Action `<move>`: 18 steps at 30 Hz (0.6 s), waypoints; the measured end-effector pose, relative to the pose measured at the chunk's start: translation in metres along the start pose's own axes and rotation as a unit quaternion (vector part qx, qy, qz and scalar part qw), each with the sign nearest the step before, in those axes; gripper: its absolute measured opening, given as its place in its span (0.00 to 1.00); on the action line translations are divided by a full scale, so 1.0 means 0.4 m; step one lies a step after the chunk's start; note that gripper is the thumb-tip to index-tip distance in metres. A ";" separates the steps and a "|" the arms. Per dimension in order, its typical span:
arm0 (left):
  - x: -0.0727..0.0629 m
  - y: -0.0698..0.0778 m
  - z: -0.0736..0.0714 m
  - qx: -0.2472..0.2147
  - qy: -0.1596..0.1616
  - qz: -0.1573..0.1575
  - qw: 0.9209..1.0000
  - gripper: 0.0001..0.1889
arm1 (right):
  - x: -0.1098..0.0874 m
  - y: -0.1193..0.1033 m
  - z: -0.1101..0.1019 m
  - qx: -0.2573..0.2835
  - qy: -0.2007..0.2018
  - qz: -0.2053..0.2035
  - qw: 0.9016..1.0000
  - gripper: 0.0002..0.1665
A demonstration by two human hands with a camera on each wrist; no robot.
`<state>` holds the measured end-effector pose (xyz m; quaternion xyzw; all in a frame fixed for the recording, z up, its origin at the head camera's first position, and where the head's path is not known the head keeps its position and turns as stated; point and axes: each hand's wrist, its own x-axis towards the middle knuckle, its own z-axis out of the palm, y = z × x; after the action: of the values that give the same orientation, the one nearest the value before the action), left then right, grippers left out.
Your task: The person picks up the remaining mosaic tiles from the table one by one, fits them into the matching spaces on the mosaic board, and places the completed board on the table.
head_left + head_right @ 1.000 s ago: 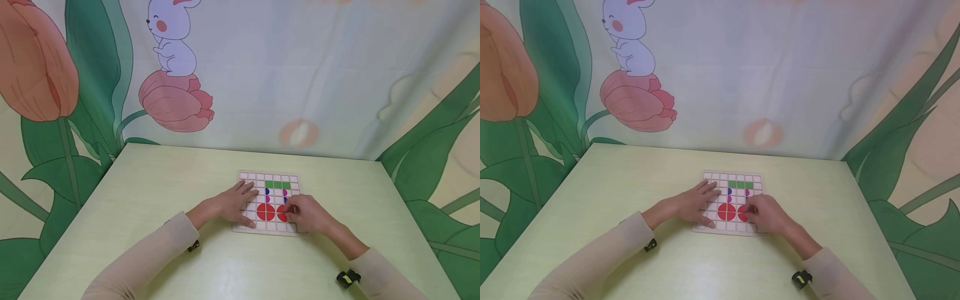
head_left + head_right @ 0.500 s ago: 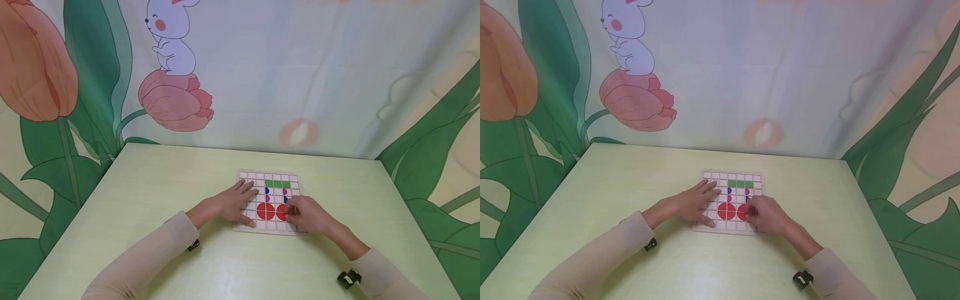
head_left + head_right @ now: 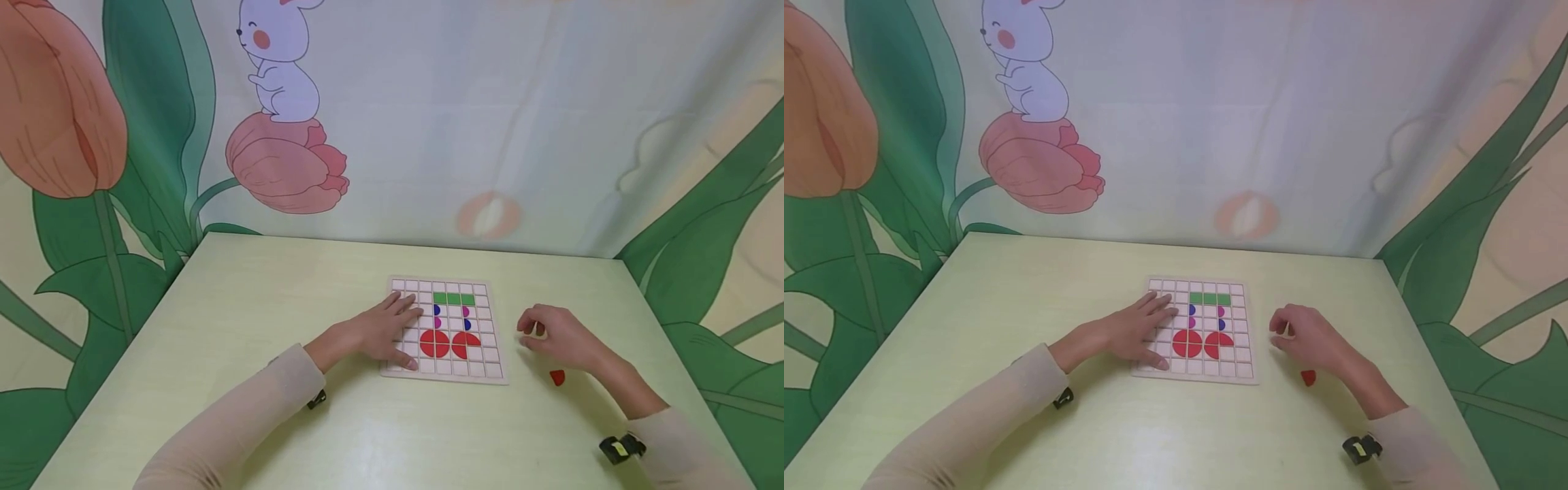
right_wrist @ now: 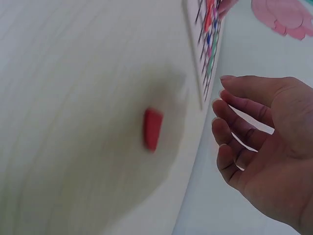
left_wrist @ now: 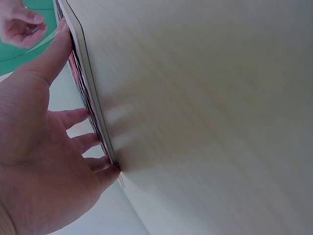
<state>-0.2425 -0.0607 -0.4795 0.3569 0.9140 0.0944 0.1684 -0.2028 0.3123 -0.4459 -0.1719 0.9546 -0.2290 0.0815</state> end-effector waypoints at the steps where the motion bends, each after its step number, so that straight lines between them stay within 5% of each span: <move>1: 0.000 0.000 -0.001 -0.001 0.000 -0.001 1.000 0.60 | -0.007 0.013 -0.004 0.001 -0.005 0.002 1.000 0.08; 11: 0.001 0.004 -0.008 -0.004 0.001 -0.003 1.000 0.59 | -0.093 0.099 -0.057 0.031 -0.060 -0.010 0.998 0.11; 18: 0.000 0.000 0.000 -0.011 0.000 -0.003 1.000 0.60 | -0.110 0.131 -0.045 0.069 -0.119 -0.049 0.989 0.14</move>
<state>-0.2423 -0.0608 -0.4794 0.3522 0.9140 0.1044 0.1724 -0.1815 0.3795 -0.4511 -0.2384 0.9104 -0.2764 0.1946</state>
